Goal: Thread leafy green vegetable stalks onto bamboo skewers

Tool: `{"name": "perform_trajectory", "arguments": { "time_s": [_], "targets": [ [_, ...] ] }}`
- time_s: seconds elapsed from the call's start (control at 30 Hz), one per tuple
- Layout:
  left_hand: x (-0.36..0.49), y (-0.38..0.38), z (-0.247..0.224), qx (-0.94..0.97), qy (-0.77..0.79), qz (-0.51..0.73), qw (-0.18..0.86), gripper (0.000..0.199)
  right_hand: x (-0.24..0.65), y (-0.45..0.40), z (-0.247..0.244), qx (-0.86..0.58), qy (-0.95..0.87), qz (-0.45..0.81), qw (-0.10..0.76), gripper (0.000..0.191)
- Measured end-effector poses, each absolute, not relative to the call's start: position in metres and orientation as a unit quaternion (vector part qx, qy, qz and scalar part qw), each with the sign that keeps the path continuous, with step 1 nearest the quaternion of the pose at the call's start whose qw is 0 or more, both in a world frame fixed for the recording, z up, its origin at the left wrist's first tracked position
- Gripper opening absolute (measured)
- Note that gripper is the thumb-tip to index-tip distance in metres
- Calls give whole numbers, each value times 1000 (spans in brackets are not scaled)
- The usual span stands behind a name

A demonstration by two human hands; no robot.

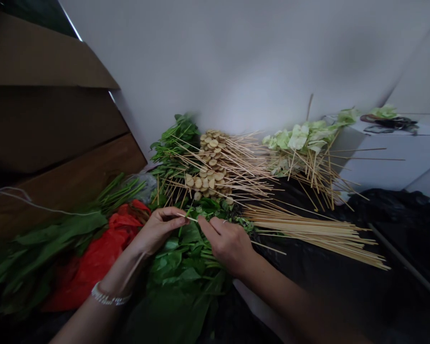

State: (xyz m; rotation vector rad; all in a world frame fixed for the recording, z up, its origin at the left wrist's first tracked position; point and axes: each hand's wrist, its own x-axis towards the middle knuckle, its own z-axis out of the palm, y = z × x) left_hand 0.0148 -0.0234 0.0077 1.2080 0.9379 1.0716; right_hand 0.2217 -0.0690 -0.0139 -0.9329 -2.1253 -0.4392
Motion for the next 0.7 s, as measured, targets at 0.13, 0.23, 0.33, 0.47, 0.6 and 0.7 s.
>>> {"name": "perform_trajectory", "arguments": {
  "time_s": [0.13,0.23,0.33,0.47,0.6,0.7],
  "targets": [
    [11,-24,13,562,418,454,552,24,227,-66,-14,-380,-830,-128,388,36],
    [0,-20,21,621,406,451,496,21,235,-59,-10,-410,-800,-83,430,34],
    [-10,-19,26,721,370,357,464,14,242,-53,-6,-428,-767,-61,473,27],
    [-11,-20,21,805,342,228,427,9,244,-51,-6,-424,-765,-63,480,27],
    [-8,-20,16,838,337,198,381,7,243,-53,-7,-426,-770,-56,471,30],
    [-9,-20,20,827,324,217,404,7,242,-54,-6,-428,-769,-55,471,30]
  ]
}}
